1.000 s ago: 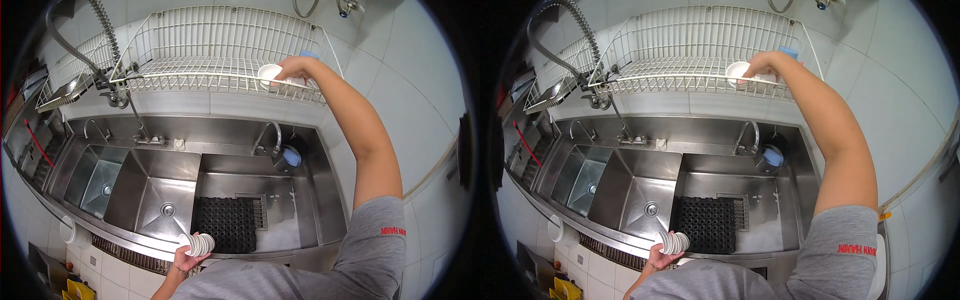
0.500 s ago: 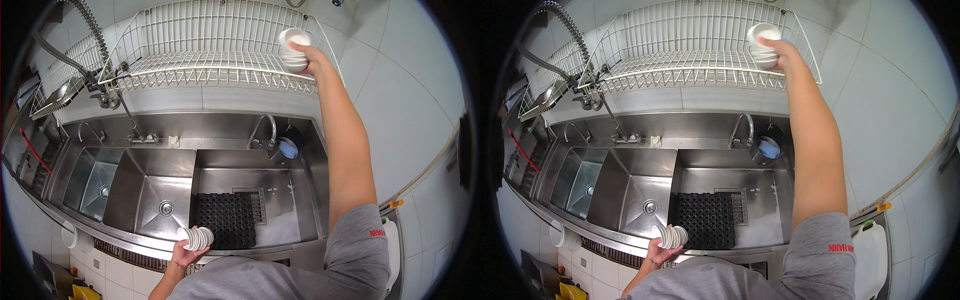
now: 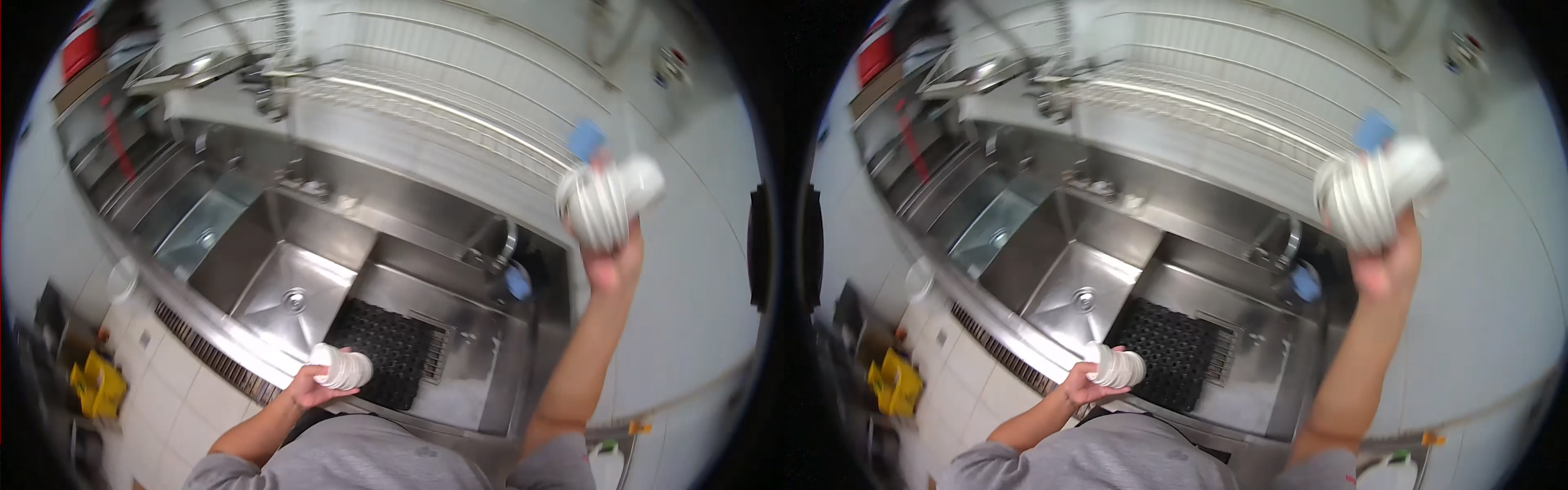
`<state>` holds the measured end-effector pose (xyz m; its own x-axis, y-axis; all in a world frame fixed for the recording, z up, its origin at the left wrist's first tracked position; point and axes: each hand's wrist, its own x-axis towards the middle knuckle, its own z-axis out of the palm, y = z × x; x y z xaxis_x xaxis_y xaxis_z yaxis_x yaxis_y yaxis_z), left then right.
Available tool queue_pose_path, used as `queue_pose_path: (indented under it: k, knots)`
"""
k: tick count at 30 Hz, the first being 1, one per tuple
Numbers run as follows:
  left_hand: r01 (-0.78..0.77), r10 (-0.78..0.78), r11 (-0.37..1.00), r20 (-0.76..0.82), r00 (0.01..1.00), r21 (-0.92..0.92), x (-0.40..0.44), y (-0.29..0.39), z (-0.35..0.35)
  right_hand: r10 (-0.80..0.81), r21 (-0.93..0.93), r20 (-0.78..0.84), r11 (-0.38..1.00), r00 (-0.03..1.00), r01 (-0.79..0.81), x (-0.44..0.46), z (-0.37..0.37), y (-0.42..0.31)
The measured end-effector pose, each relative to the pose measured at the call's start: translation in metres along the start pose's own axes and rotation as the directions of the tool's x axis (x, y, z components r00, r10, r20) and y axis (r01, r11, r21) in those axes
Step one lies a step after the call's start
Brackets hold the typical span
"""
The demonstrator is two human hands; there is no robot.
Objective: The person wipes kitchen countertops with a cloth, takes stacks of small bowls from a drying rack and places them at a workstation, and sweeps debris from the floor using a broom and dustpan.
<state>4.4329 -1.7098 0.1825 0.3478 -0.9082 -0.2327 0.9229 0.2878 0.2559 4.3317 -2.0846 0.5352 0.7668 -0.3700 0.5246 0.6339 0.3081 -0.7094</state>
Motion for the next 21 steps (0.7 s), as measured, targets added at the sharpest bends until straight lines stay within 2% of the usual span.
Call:
queue_pose_path:
  k: [1,2,4,6,8,10,12,13,14,16,20,21]
  knots:
    - [-0.01,0.01,1.0,0.019,1.0,-0.001,-0.002,-0.004,0.003,0.08,-0.033,-0.023,0.996,0.996,-0.081,-0.016,-0.002,0.019]
    - [-0.016,0.015,1.0,0.046,0.999,0.004,-0.005,-0.005,0.004,0.183,0.125,-0.279,0.98,0.943,-0.153,-0.032,0.013,0.039]
    - [-0.061,0.064,0.997,0.055,0.996,-0.04,-0.015,-0.011,0.008,0.347,0.137,-0.122,0.934,0.93,-0.331,-0.062,-0.005,0.082]
    - [-0.132,0.14,0.984,0.067,0.988,-0.123,-0.033,-0.02,0.006,0.474,0.174,-0.034,0.87,0.88,-0.462,-0.096,0.003,0.128]
    - [-0.138,0.145,0.984,0.06,0.988,-0.109,-0.059,-0.023,-0.003,0.663,0.307,0.12,0.683,0.739,-0.663,-0.123,0.016,0.164]
    - [-0.183,0.189,0.976,0.032,0.982,-0.121,-0.092,-0.022,-0.011,0.687,0.276,0.24,0.629,0.685,-0.727,-0.149,0.018,0.206]
    - [-0.229,0.23,0.967,-0.001,0.973,-0.112,-0.135,-0.015,-0.019,0.743,0.339,0.305,0.5,0.596,-0.797,-0.167,0.036,0.244]
    - [-0.256,0.256,0.964,-0.008,0.967,-0.067,-0.16,-0.01,-0.022,0.742,0.317,0.349,0.481,0.572,-0.817,-0.174,0.049,0.261]
    - [-0.287,0.286,0.957,-0.03,0.958,-0.05,-0.184,-0.008,-0.03,0.8,0.331,0.323,0.405,0.506,-0.852,-0.178,0.072,0.269]
    - [-0.363,0.359,0.931,-0.092,0.929,-0.033,-0.235,-0.004,-0.037,0.802,0.285,0.412,0.337,0.432,-0.897,-0.186,0.104,0.301]
    - [-0.541,0.532,0.84,-0.134,0.836,-0.035,-0.339,-0.006,-0.063,0.785,0.194,0.542,0.229,0.299,-0.954,-0.206,0.194,0.36]
    - [-0.616,0.599,0.785,-0.173,0.782,-0.065,-0.364,-0.011,-0.071,0.782,0.166,0.569,0.195,0.256,-0.967,-0.212,0.223,0.374]
